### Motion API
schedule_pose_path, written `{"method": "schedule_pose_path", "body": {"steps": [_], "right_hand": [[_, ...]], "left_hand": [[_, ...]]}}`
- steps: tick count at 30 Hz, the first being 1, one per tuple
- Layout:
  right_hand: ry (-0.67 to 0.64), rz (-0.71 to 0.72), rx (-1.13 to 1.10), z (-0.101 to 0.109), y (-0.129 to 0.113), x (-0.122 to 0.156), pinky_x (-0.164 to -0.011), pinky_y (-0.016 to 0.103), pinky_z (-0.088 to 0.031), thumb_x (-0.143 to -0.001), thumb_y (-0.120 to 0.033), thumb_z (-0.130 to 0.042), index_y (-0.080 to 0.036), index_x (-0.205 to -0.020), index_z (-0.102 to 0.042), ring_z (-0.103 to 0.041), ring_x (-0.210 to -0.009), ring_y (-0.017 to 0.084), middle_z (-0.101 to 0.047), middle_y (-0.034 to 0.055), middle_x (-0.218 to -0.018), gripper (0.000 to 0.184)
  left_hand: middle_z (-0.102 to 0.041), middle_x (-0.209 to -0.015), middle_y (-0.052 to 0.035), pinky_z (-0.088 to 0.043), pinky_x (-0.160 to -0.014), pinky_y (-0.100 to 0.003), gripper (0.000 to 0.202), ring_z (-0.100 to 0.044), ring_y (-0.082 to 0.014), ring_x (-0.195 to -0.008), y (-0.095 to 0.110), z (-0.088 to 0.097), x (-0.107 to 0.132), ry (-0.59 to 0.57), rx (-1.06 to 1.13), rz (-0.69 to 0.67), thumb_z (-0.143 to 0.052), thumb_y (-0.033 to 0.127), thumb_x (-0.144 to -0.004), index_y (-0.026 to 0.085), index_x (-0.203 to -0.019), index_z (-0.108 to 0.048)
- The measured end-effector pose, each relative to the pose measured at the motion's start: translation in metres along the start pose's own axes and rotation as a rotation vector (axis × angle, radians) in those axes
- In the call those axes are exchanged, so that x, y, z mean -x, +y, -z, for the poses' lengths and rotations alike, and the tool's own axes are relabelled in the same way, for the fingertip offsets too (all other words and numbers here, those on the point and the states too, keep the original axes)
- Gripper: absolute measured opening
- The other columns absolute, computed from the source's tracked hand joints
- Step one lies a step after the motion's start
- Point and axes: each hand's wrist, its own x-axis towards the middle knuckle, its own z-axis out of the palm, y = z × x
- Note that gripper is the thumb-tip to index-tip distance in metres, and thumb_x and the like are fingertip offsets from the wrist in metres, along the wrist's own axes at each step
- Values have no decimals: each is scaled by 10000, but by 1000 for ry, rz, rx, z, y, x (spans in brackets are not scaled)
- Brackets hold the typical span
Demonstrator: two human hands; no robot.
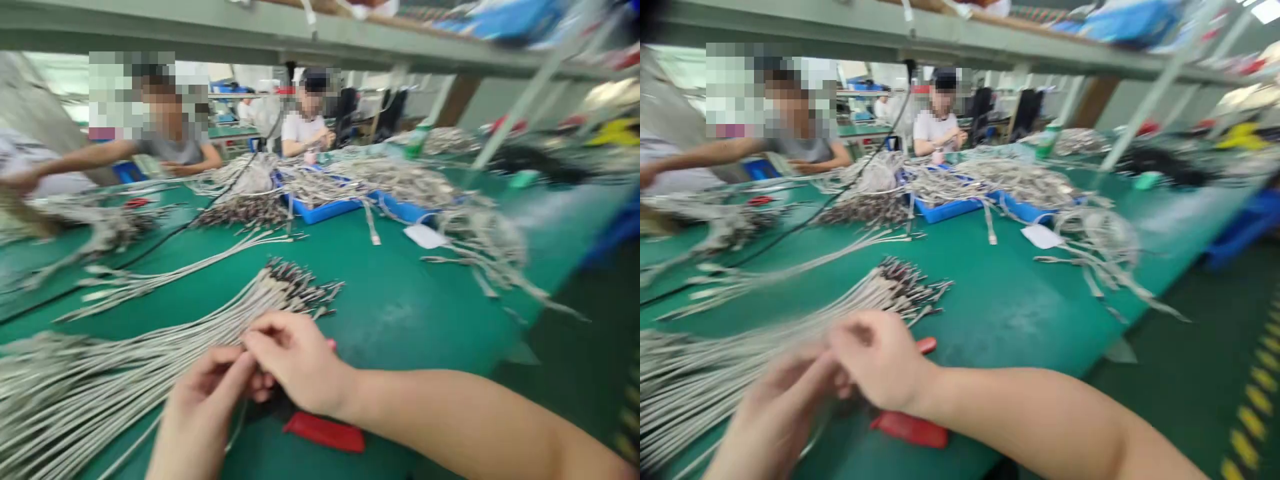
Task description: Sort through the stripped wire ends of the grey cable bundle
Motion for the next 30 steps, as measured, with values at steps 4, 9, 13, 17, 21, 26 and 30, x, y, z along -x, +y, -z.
{"method": "schedule_pose_path", "body": {"steps": [4,9,13,17,21,26,30], "right_hand": [[23,37,82,4,-13,1,-416,178,-394,-894,-314,-579,-165,-729,-599,-494,-422,90,-513,-56,-485,223],[74,33,168,1,-23,3,-461,217,-393,-882,-314,-572,-161,-793,-625,-485,-458,99,-505,-52,-543,184],[63,27,215,1,-24,3,-485,232,-397,-897,-324,-559,-167,-797,-617,-491,-469,106,-505,-51,-543,195],[57,10,227,4,-23,1,-454,227,-394,-868,-321,-585,-171,-844,-630,-498,-469,108,-537,-40,-586,159],[18,-13,282,3,-24,0,-465,234,-429,-825,-292,-597,-164,-818,-622,-523,-483,107,-578,-16,-679,131],[26,53,373,2,-23,2,-485,246,-437,-813,-234,-560,-178,-747,-601,-525,-493,115,-554,-24,-648,96],[28,48,401,3,-23,1,-501,254,-450,-796,-231,-545,-181,-738,-584,-530,-503,125,-540,-25,-644,86]], "left_hand": [[-616,-604,-26,-438,-511,-208,261,-543,-113,-511,5,-4,6,-86,8,-2,-710,364,-807,133,-721,-624],[-492,-561,36,-236,-425,-133,279,-330,-36,-463,7,-8,10,-69,86,55,-714,379,-814,135,-746,-597],[-462,-600,41,-216,-433,-136,250,-309,-41,-497,8,-7,11,-33,154,63,-708,362,-826,144,-790,-590],[-528,-652,13,-286,-469,-160,199,-383,-52,-518,3,-6,9,-39,188,26,-701,314,-826,143,-881,-615],[-535,-628,15,-300,-489,-174,187,-405,-58,-517,2,-5,10,-41,185,5,-688,298,-833,138,-889,-608],[-510,-568,41,-285,-476,-167,225,-387,-52,-485,4,-7,9,-34,150,14,-704,317,-811,131,-867,-590],[-524,-568,46,-308,-477,-154,250,-405,-52,-493,6,-12,8,-16,126,-6,-742,315,-767,127,-821,-587]]}}
